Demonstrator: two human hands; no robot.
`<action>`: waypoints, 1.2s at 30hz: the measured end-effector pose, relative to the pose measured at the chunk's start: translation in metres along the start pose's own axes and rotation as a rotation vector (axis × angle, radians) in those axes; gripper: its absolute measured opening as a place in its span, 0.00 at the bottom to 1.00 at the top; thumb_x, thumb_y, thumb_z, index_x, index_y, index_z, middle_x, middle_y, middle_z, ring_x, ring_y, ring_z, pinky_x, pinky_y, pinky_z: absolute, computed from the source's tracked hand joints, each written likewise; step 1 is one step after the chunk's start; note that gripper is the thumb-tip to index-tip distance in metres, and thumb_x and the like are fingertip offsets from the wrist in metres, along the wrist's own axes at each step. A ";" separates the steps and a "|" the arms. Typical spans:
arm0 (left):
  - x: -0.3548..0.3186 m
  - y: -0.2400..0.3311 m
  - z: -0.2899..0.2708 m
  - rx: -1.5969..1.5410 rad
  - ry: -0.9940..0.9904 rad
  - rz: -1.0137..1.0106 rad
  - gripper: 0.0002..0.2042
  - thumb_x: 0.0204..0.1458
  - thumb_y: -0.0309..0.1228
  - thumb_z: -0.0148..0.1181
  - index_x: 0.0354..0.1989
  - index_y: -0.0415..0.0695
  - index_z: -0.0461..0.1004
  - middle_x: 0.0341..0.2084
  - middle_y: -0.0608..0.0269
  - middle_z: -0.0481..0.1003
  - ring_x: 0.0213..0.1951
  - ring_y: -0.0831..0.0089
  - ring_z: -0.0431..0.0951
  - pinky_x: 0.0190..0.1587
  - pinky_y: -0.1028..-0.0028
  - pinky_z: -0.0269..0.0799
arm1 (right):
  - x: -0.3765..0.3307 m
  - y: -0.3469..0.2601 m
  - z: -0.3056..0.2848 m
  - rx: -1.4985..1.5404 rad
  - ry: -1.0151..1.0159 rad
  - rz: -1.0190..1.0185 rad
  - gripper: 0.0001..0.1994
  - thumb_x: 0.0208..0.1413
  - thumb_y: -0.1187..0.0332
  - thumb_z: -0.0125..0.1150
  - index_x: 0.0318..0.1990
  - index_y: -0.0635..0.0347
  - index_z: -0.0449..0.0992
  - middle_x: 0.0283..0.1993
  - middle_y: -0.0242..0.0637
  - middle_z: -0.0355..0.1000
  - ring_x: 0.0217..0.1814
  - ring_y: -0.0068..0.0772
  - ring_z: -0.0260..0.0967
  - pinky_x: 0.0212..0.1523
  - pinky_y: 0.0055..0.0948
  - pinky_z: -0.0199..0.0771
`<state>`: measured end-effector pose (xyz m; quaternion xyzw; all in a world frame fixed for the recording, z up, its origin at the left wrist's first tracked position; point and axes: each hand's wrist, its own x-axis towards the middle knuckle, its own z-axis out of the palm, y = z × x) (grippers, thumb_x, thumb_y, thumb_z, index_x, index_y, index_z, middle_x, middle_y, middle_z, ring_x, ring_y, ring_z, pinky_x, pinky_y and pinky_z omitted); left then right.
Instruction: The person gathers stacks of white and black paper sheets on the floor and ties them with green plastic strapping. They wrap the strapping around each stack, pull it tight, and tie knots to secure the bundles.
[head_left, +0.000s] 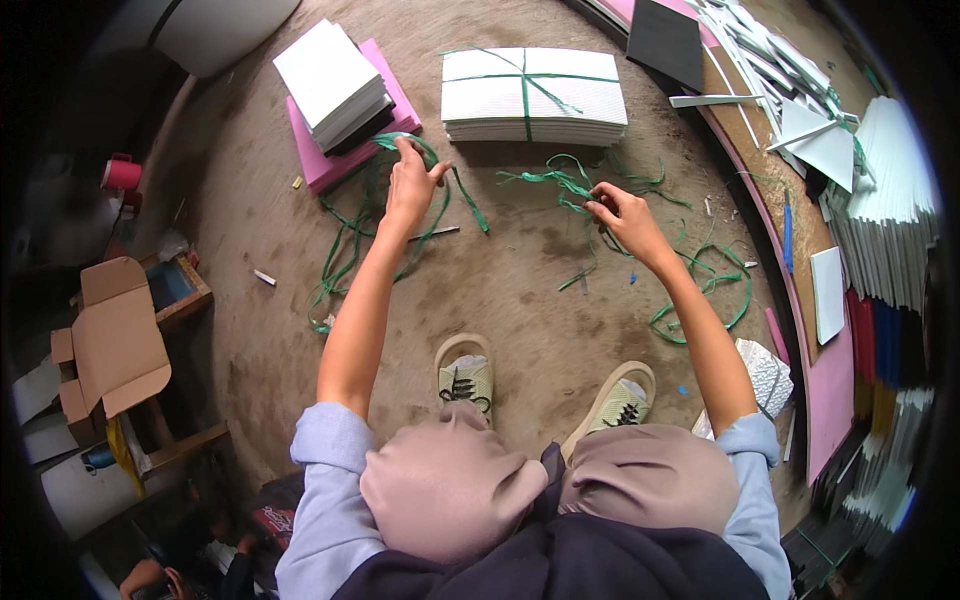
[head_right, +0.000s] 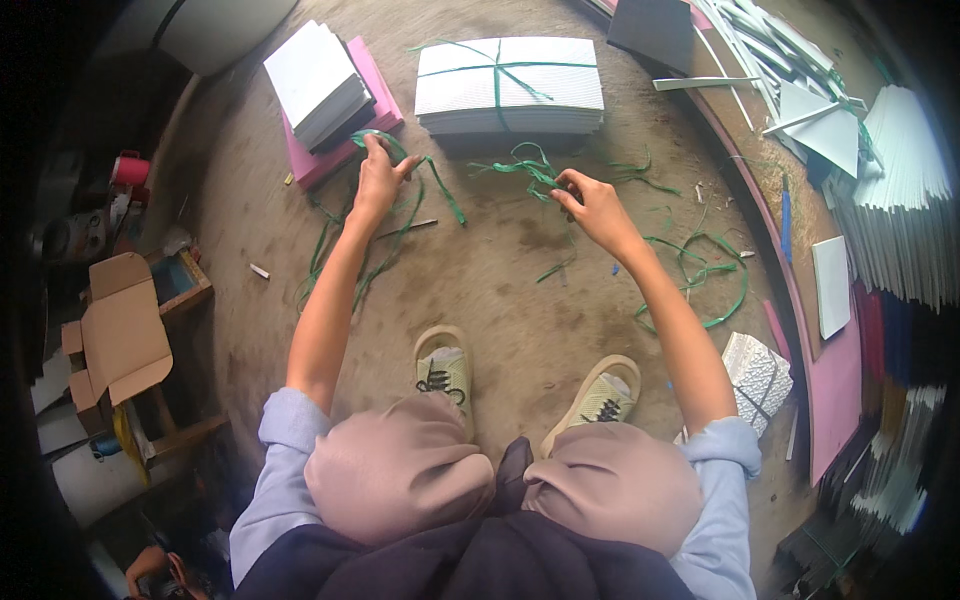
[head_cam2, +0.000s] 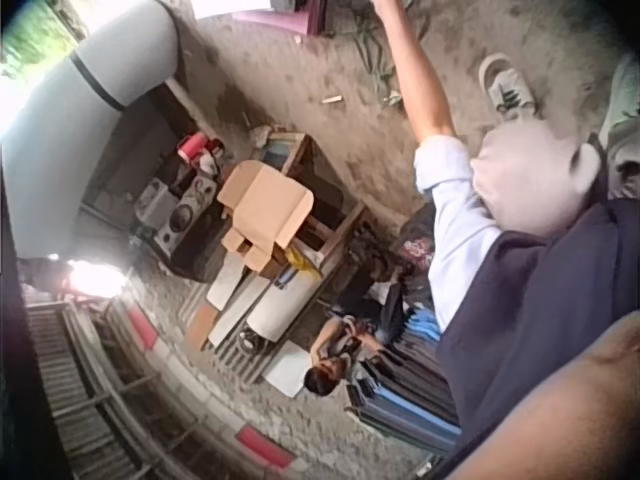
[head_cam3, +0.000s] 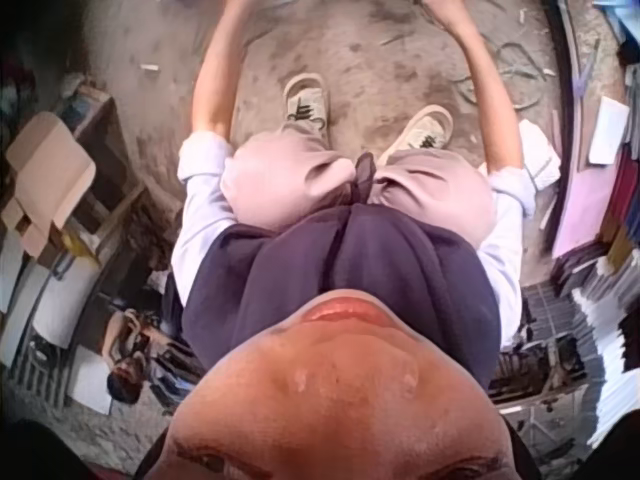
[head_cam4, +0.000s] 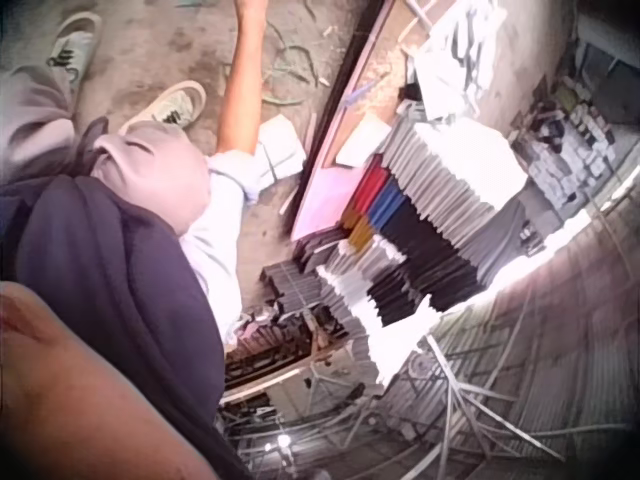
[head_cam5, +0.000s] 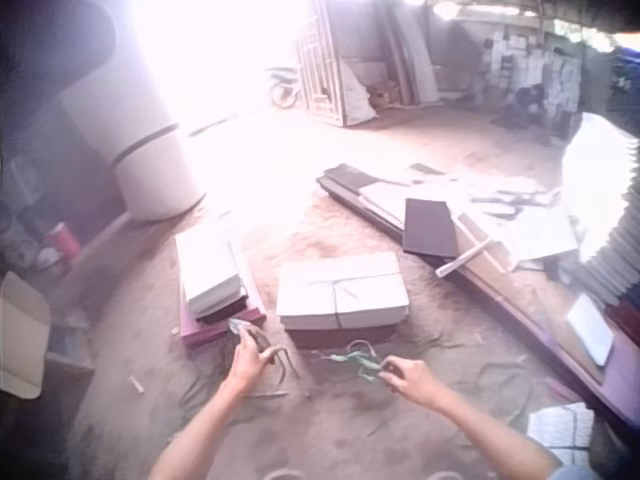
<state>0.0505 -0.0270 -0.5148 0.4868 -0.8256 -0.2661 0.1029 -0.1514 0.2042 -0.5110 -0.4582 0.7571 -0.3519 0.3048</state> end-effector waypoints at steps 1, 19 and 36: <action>0.000 -0.005 0.001 -0.166 -0.042 0.007 0.24 0.44 0.33 0.61 0.39 0.37 0.51 0.27 0.45 0.73 0.32 0.59 0.76 0.33 0.63 0.72 | 0.001 -0.004 0.003 0.009 -0.018 0.000 0.13 0.52 0.63 0.54 0.37 0.65 0.69 0.22 0.37 0.68 0.22 0.25 0.65 0.26 0.27 0.64; -0.054 -0.033 -0.002 -0.457 -0.181 0.254 0.15 0.54 0.36 0.45 0.37 0.35 0.69 0.27 0.46 0.72 0.31 0.59 0.74 0.33 0.70 0.66 | 0.029 -0.058 0.071 0.067 -0.337 0.059 0.15 0.48 0.61 0.58 0.37 0.65 0.69 0.23 0.39 0.70 0.21 0.25 0.66 0.25 0.26 0.66; -0.033 0.030 0.082 -0.354 -0.692 0.590 0.15 0.54 0.39 0.46 0.33 0.37 0.68 0.27 0.53 0.69 0.29 0.63 0.68 0.35 0.68 0.63 | 0.017 0.045 0.019 0.108 -0.115 0.143 0.16 0.52 0.57 0.52 0.40 0.60 0.72 0.36 0.39 0.69 0.38 0.30 0.67 0.39 0.28 0.65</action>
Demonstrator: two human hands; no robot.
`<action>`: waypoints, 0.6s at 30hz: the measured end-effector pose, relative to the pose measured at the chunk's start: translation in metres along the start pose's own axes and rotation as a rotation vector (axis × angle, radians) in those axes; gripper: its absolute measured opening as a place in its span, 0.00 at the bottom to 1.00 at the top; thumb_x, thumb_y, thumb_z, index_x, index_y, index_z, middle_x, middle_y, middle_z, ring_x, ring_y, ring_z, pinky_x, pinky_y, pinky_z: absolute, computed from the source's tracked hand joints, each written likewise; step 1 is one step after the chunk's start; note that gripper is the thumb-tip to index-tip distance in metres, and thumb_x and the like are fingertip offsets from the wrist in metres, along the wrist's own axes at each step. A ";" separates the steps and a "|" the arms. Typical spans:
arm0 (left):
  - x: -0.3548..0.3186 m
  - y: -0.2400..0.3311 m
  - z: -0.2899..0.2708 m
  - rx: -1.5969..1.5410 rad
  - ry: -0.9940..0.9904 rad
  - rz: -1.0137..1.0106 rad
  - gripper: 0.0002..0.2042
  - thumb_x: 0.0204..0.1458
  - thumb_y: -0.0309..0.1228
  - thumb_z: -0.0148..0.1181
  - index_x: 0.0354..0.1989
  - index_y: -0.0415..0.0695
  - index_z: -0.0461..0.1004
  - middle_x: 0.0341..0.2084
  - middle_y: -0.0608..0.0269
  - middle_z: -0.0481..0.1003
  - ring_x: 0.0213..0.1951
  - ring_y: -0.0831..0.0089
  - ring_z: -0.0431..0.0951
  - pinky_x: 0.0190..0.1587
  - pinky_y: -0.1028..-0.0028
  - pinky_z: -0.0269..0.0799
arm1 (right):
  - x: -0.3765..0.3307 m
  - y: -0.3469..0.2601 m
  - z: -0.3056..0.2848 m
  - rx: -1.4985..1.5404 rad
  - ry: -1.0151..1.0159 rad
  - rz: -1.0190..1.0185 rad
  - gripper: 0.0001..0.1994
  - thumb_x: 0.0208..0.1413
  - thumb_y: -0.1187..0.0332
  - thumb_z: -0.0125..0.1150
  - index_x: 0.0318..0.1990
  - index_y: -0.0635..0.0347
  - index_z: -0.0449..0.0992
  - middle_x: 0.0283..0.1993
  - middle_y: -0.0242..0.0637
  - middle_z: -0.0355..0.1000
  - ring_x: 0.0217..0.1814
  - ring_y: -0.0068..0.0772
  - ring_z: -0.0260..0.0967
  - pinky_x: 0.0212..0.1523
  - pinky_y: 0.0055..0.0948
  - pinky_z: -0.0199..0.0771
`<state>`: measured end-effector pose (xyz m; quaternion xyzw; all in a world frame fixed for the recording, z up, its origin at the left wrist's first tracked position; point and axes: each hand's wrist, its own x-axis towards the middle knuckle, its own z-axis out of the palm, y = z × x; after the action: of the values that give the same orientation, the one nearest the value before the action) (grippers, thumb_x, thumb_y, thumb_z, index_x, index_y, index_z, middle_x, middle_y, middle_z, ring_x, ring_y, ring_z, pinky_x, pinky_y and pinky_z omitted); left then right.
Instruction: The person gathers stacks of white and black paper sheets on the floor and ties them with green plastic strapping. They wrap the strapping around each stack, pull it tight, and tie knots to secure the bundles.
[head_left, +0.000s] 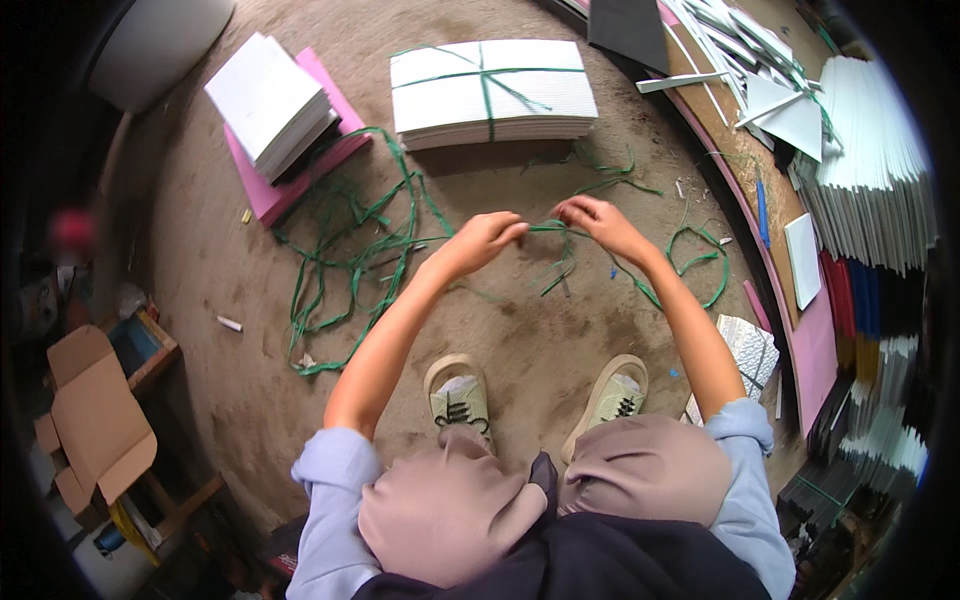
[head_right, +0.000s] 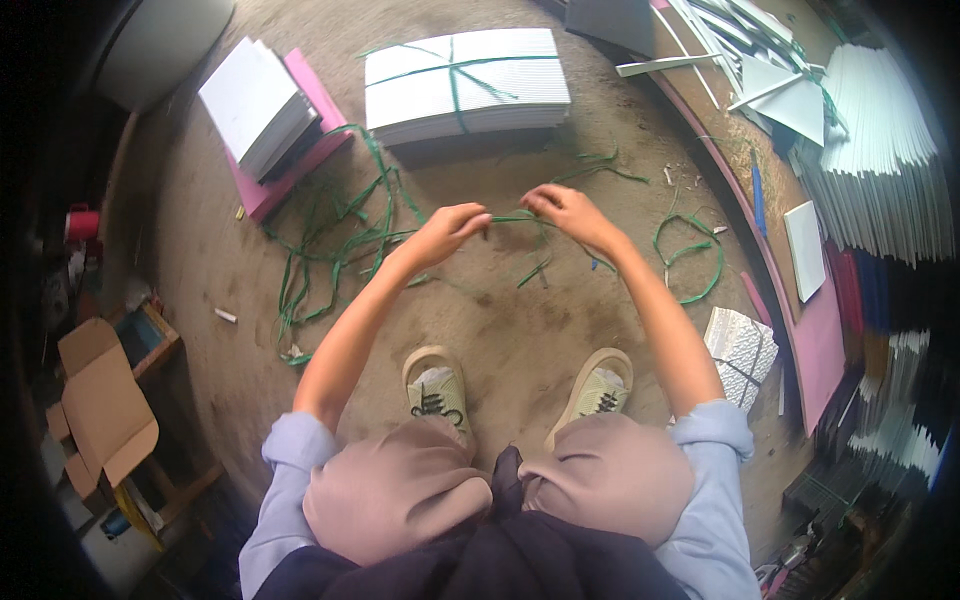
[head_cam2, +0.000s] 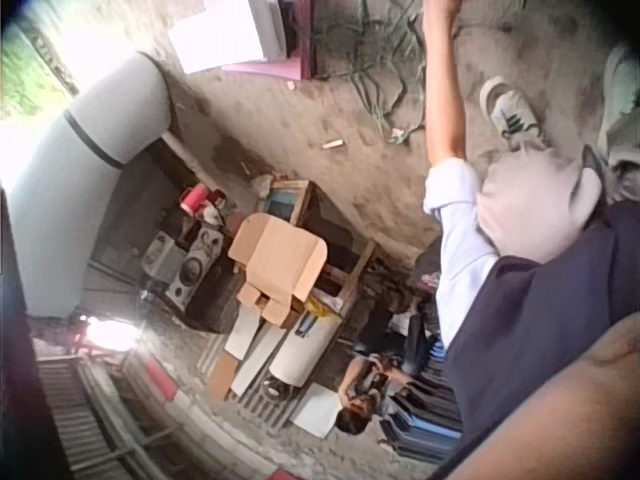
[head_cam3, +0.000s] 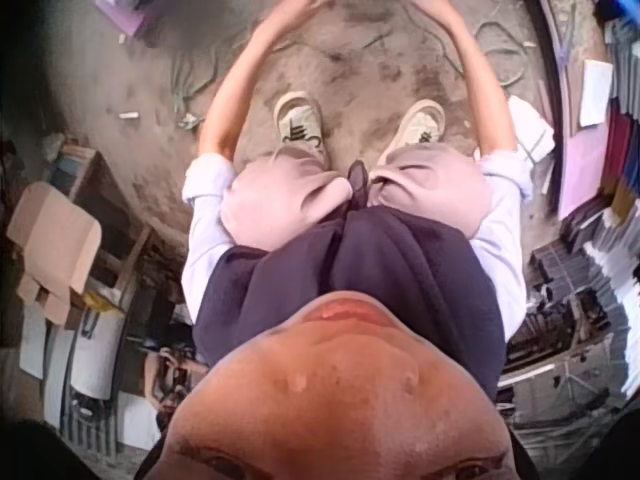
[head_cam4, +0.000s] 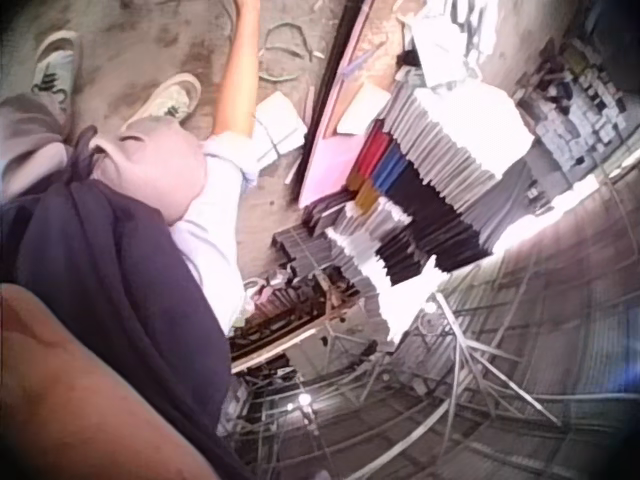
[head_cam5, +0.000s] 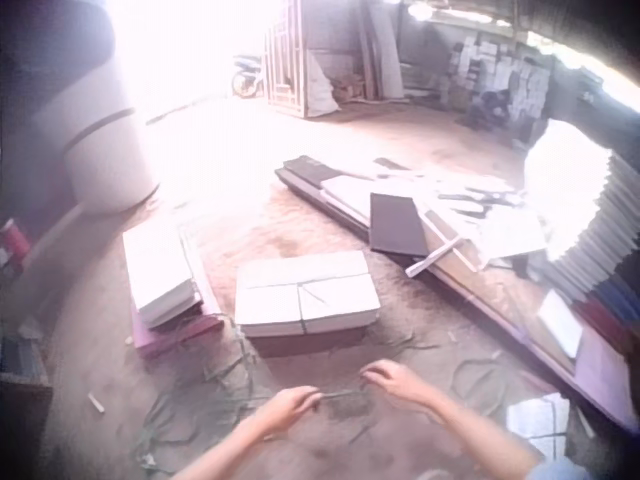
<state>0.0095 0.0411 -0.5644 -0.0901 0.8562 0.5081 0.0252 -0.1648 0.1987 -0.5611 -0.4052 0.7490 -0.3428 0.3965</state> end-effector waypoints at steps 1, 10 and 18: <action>-0.004 -0.004 -0.001 -0.003 0.076 -0.006 0.15 0.55 0.37 0.45 0.29 0.35 0.67 0.24 0.53 0.67 0.26 0.63 0.66 0.31 0.68 0.62 | 0.004 0.014 -0.012 0.010 0.097 -0.053 0.17 0.52 0.56 0.52 0.41 0.59 0.72 0.40 0.41 0.69 0.42 0.31 0.67 0.42 0.28 0.66; -0.004 -0.005 -0.005 0.070 0.189 -0.221 0.15 0.54 0.35 0.45 0.22 0.35 0.66 0.19 0.53 0.67 0.22 0.61 0.66 0.28 0.69 0.61 | 0.041 0.085 -0.041 -0.861 0.335 -0.190 0.27 0.34 0.67 0.66 0.46 0.63 0.66 0.52 0.39 0.60 0.59 0.39 0.49 0.60 0.44 0.44; 0.028 0.029 -0.008 0.180 0.132 -0.168 0.15 0.54 0.35 0.46 0.22 0.35 0.67 0.17 0.53 0.66 0.21 0.65 0.66 0.27 0.70 0.61 | -0.005 0.086 -0.142 -0.038 0.619 -0.042 0.06 0.46 0.69 0.55 0.28 0.63 0.68 0.22 0.39 0.72 0.28 0.35 0.72 0.31 0.32 0.67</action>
<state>-0.0231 0.0445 -0.5391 -0.1920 0.8877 0.4181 0.0189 -0.3153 0.2681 -0.5679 -0.3044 0.8318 -0.4440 0.1349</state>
